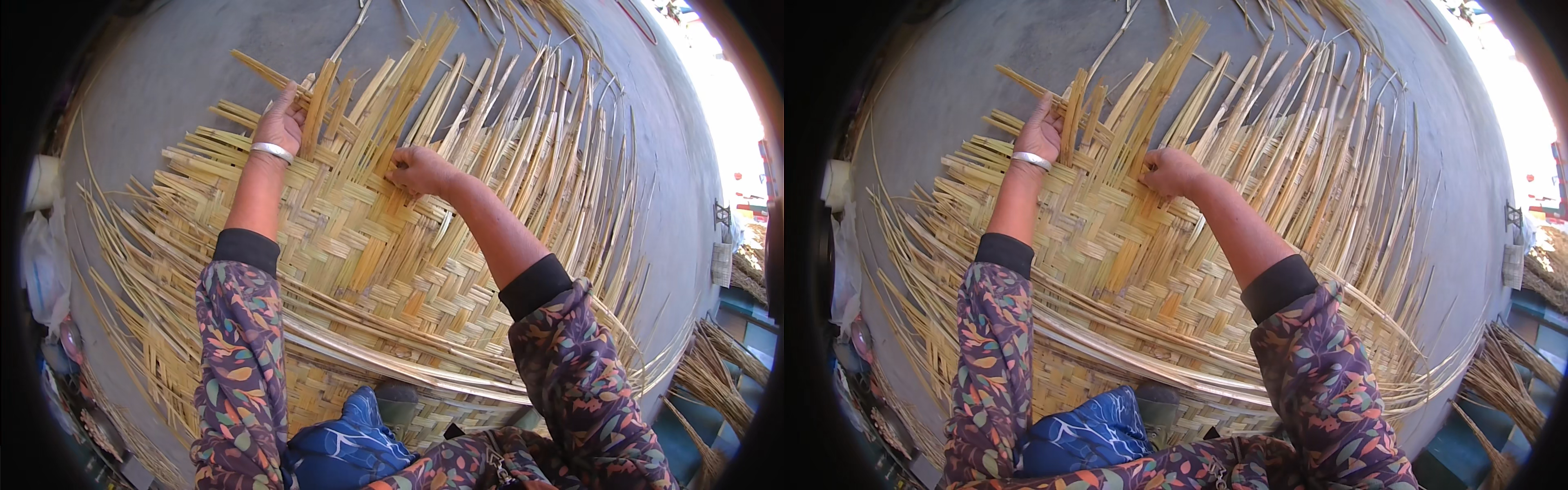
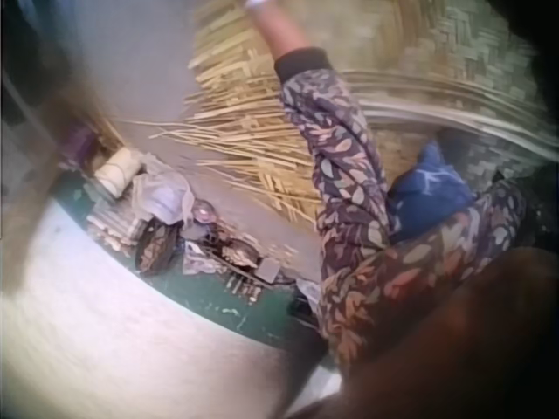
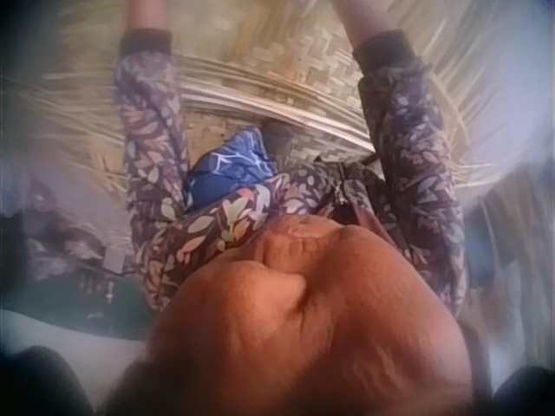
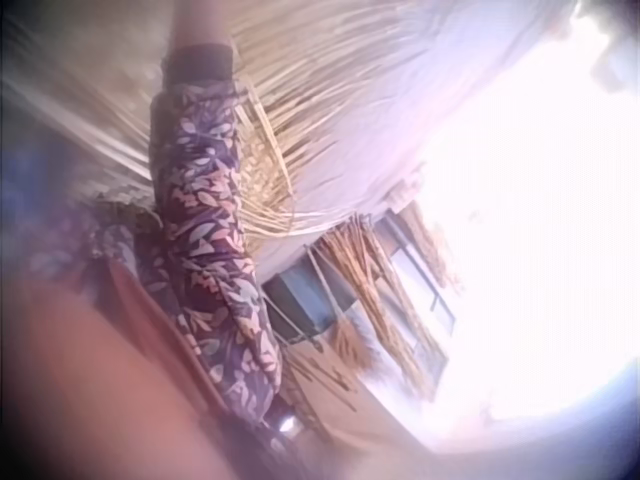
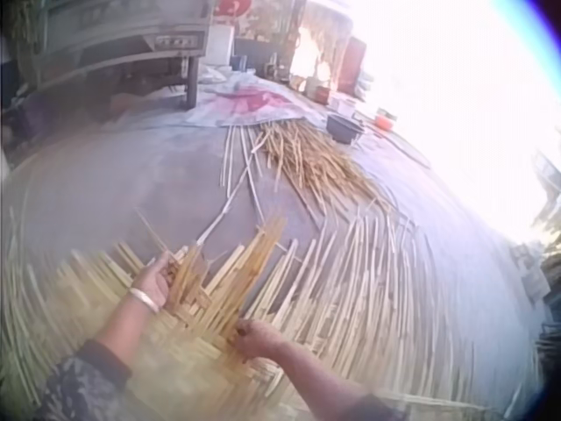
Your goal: The person weaves a basket by hand, interlacing thin bamboo strips into a circular base. They repeatedly lift, insert, and press the strips to form a tight pattern.
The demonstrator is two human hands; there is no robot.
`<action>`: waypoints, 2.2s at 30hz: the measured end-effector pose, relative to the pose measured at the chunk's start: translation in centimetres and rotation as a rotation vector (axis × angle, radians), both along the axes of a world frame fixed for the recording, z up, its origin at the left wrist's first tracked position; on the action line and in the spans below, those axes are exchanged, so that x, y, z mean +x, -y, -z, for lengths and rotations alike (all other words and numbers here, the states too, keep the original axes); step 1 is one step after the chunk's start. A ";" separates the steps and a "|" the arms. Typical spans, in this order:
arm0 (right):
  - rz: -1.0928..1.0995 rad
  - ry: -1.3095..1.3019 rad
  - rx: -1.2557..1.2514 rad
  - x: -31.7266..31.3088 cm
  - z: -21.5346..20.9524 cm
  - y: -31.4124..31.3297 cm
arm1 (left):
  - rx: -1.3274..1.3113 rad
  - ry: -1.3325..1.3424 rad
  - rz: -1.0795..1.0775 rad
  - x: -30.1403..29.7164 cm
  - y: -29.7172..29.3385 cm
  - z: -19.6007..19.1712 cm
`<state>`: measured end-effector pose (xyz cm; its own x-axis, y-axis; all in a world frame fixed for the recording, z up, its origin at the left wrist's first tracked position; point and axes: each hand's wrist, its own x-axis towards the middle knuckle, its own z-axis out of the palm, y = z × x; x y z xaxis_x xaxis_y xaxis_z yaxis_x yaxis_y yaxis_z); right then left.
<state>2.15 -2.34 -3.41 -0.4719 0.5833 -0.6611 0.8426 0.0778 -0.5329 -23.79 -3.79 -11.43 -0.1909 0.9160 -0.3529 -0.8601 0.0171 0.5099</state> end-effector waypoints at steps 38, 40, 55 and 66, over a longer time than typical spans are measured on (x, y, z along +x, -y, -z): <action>0.080 -0.073 0.236 0.8 1.9 1.0 | -0.140 -0.513 -0.056 0.1 -1.2 -3.1; 0.091 -0.066 0.214 1.0 1.8 0.9 | -0.185 -0.625 -0.109 0.3 -1.1 -2.8; 0.085 0.040 0.611 0.4 1.2 3.9 | -0.643 -1.632 0.060 -1.9 -0.1 -0.4; -0.037 -0.002 0.719 1.1 1.1 6.6 | -0.796 -1.718 0.090 -1.2 2.3 -1.1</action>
<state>3.30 -8.97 -4.49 -0.5006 0.8576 -0.1181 0.8317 0.4386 -0.3404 -24.95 -6.11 -10.33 -0.7144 0.6843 -0.1462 0.5178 0.6576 0.5472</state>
